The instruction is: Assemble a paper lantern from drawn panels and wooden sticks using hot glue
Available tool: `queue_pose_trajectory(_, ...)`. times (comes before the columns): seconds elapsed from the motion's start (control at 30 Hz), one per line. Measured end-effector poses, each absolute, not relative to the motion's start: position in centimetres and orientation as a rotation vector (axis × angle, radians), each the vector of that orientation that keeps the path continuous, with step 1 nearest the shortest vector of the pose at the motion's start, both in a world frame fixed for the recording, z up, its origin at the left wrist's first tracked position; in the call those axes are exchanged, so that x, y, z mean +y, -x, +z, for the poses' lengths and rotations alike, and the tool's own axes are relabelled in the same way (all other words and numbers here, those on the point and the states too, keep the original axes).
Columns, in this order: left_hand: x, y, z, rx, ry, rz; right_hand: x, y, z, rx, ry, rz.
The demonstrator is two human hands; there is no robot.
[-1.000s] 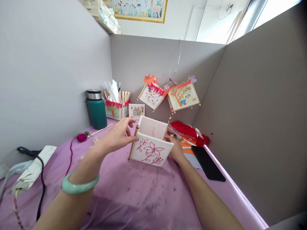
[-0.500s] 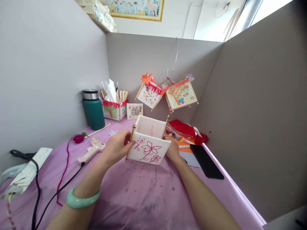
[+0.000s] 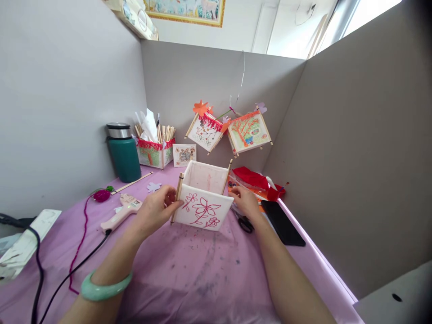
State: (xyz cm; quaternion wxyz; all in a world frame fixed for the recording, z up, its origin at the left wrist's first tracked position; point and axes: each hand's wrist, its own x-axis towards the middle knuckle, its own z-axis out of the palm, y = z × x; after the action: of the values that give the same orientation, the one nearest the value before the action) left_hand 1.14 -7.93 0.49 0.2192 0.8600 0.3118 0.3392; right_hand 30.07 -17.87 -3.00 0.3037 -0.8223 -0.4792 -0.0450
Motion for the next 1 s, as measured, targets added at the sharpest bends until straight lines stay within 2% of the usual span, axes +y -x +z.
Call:
queue_pose_trajectory(0.2,-7.7,-1.0,0.2,0.960,-1.908,1.222,-21.6,-31.2,-2.2,-1.437,2.418,0.234)
queue_pose_trajectory(0.33,-7.2,-1.6,1.0,0.931,-1.591,1.463,-21.5,-29.6,-2.1,-1.471,2.602,0.211)
queue_pose_trajectory(0.57,-3.3,-3.8,3.8,0.814,-1.210,1.603,-21.3,-30.0,-2.1,-1.480,2.641,0.233)
queue_pose_trajectory(0.77,4.2,-8.5,6.0,1.071,-1.474,1.333,-20.7,-32.3,-1.9,-1.236,2.714,0.037)
queue_pose_trajectory(1.0,11.9,-13.1,3.8,1.244,-1.812,0.859,-20.0,-32.3,-3.1,-1.192,2.601,-0.176)
